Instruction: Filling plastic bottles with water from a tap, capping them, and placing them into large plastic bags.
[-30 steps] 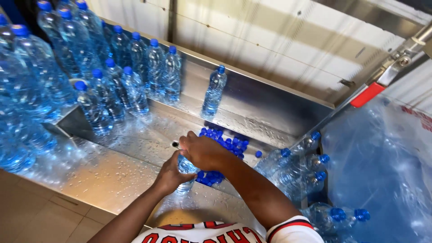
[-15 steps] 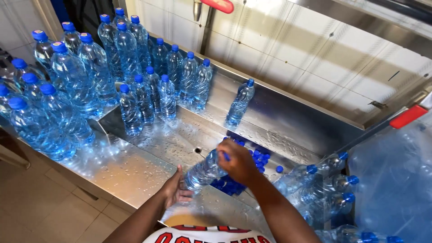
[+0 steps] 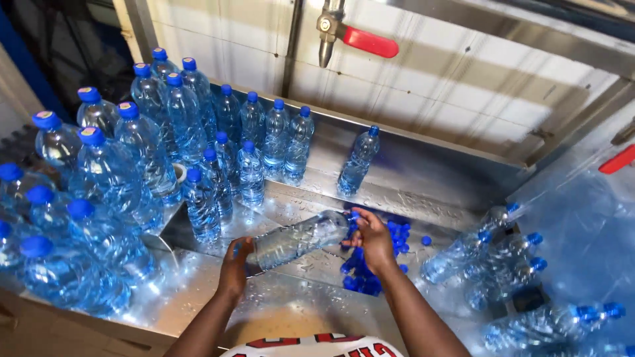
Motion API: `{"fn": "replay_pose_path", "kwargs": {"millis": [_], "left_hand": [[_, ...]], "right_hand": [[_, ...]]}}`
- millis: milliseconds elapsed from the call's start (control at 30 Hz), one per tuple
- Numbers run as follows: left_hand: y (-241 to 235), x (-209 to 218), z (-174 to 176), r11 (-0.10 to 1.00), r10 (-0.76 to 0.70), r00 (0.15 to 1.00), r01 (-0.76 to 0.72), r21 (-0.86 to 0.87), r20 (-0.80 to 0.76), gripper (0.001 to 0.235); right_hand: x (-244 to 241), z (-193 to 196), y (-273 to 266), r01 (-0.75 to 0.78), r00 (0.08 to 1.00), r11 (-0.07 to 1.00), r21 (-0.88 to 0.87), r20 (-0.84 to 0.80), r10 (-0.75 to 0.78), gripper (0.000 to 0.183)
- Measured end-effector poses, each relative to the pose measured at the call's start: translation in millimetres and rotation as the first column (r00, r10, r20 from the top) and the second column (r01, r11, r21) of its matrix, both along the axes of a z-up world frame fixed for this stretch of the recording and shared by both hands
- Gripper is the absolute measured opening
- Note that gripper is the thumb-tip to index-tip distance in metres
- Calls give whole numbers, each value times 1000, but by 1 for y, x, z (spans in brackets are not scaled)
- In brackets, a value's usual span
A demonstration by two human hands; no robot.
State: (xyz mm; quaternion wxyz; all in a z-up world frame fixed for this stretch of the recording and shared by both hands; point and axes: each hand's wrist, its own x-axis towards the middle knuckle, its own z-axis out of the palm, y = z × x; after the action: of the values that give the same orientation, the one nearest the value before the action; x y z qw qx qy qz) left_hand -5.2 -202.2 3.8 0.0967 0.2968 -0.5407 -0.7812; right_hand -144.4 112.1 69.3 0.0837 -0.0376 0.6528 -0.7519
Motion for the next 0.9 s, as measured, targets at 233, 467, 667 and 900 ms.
{"fn": "replay_pose_path", "kwargs": {"millis": [233,467,667,900], "left_hand": [[-57,11,32,940,-236,921,136,312,310,68],[-82,-17,-14,948,-264,941,214,234,210,76],[-100,-21,-35,847,-441,860,304,437,256,90],[-89,-3,-26,911,-179,983,155,-383,-28,67]], "right_hand": [[-15,-2,-7,353,548,487,799,-598,585,55],[-3,21,-46,136,866,620,773,-396,305,39],[-15,37,-52,422,109,647,635,-744,660,49],[-47,-2,-71,-169,976,378,910,100,196,56]]}}
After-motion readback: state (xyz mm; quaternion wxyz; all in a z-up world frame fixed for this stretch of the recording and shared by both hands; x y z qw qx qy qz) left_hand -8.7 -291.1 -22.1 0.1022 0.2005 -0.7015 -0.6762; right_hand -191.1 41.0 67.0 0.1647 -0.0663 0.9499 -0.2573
